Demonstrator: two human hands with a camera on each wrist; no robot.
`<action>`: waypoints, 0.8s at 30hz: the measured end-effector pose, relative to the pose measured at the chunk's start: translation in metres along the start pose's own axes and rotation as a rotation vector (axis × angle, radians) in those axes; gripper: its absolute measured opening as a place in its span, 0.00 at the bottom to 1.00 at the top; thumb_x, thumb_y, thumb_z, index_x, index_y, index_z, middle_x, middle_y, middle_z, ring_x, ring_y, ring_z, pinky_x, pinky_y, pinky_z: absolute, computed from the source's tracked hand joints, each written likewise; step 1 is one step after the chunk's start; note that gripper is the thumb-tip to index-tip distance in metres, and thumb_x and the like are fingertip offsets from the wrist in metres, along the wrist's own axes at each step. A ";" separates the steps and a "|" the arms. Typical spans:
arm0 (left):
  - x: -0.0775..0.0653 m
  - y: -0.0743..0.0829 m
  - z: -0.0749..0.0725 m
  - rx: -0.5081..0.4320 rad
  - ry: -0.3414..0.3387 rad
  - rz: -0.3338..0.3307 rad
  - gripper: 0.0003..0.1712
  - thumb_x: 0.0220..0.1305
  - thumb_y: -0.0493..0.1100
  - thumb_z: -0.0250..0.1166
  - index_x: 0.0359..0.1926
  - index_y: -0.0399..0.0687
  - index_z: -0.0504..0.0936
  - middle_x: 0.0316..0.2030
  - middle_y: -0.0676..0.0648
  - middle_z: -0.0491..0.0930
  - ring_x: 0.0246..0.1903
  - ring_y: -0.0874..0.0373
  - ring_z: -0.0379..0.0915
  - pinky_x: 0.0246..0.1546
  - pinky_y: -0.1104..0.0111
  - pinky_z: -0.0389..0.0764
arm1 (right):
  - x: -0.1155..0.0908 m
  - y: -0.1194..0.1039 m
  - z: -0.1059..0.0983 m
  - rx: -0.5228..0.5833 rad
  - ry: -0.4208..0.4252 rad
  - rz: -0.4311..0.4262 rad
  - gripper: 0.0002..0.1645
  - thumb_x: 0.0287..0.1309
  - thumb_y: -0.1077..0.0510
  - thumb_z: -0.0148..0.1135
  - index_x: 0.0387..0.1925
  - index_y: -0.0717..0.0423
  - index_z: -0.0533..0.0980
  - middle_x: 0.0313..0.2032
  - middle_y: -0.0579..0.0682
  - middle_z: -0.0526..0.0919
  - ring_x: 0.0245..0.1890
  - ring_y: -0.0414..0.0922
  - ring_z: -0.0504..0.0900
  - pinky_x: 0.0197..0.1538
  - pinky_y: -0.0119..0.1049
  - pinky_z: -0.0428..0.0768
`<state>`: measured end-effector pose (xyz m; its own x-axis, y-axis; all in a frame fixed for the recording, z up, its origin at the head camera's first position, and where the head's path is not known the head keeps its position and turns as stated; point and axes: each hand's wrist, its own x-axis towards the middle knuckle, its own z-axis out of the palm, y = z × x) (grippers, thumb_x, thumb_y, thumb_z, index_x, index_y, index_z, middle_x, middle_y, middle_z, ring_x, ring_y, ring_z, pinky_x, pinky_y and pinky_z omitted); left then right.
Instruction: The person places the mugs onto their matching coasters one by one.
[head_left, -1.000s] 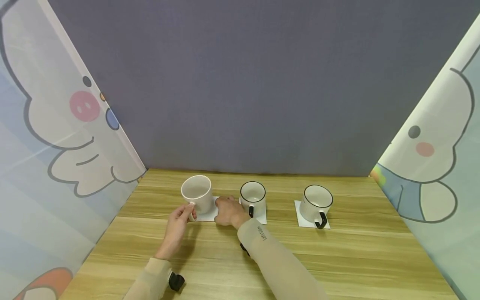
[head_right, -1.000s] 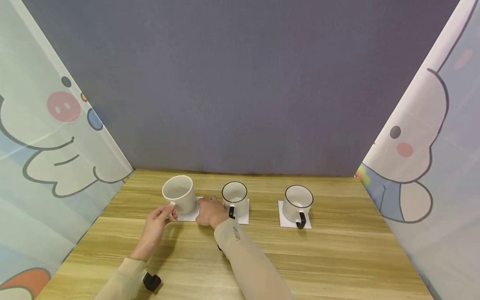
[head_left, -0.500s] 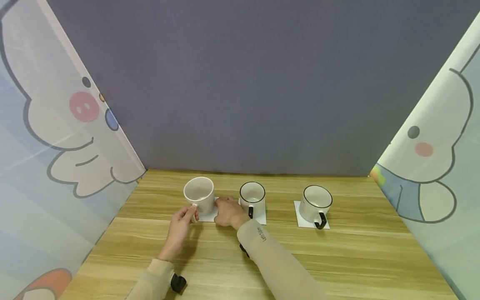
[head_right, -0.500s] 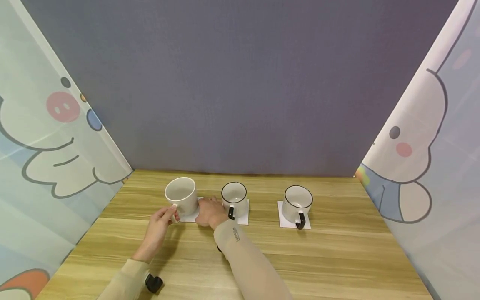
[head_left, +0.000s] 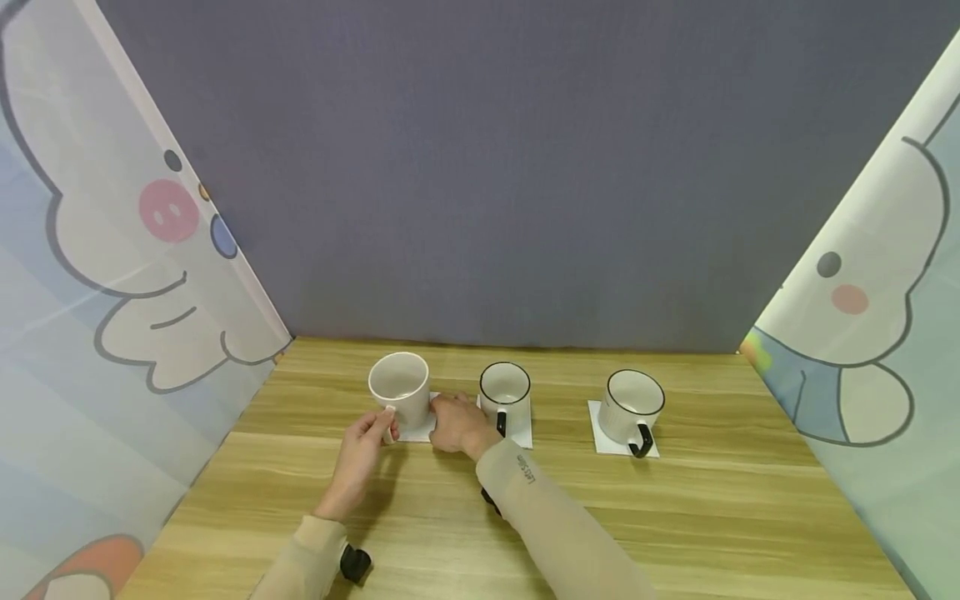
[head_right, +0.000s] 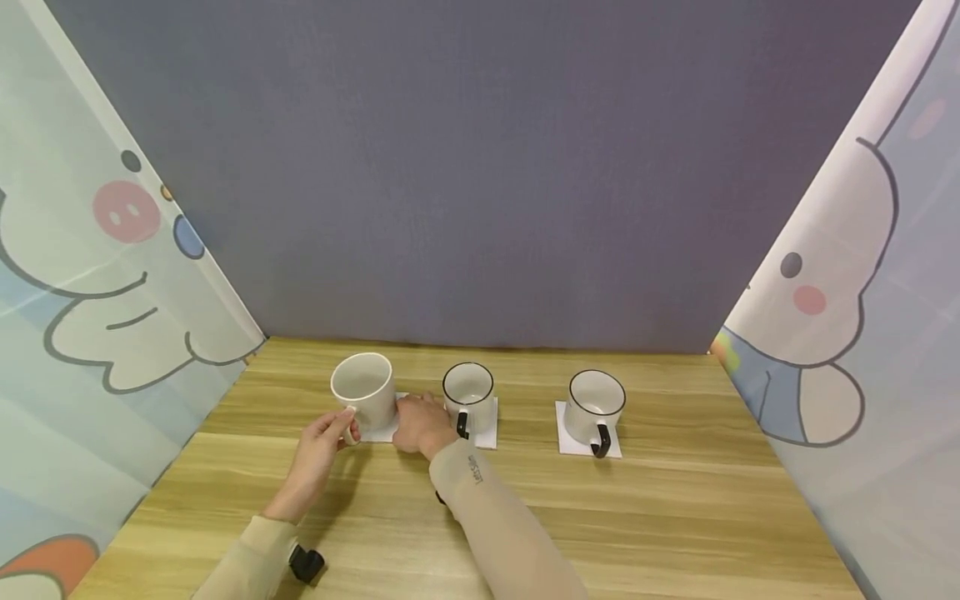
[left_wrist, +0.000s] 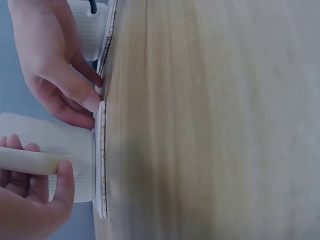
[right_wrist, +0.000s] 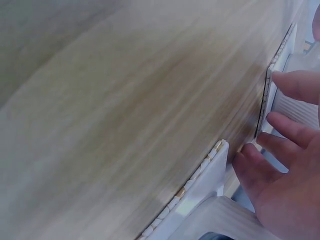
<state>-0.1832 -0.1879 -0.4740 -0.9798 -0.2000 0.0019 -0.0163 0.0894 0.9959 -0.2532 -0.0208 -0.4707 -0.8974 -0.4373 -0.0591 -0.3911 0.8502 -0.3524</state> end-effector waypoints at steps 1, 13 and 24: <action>0.001 0.000 0.000 0.004 0.001 -0.003 0.23 0.78 0.49 0.57 0.36 0.30 0.77 0.28 0.48 0.77 0.36 0.56 0.71 0.46 0.64 0.75 | 0.000 0.000 -0.001 -0.012 0.004 -0.008 0.18 0.52 0.53 0.70 0.46 0.46 0.81 0.51 0.41 0.83 0.49 0.45 0.75 0.51 0.40 0.78; 0.001 0.004 -0.008 0.055 -0.038 -0.025 0.21 0.77 0.49 0.58 0.33 0.34 0.78 0.31 0.45 0.78 0.37 0.56 0.73 0.47 0.57 0.80 | -0.016 -0.014 -0.012 -0.115 -0.028 -0.049 0.07 0.59 0.53 0.69 0.36 0.51 0.80 0.34 0.45 0.83 0.41 0.46 0.81 0.34 0.41 0.79; 0.002 0.012 -0.011 0.293 -0.063 0.054 0.19 0.74 0.48 0.62 0.34 0.34 0.79 0.30 0.44 0.79 0.31 0.56 0.74 0.35 0.66 0.80 | -0.039 -0.017 -0.043 -0.004 -0.018 -0.107 0.10 0.68 0.52 0.65 0.31 0.51 0.77 0.25 0.42 0.76 0.23 0.40 0.73 0.24 0.35 0.73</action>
<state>-0.1831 -0.1982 -0.4610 -0.9911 -0.1271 0.0397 -0.0114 0.3779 0.9258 -0.2199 -0.0054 -0.4226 -0.8468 -0.5306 -0.0385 -0.4850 0.7997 -0.3538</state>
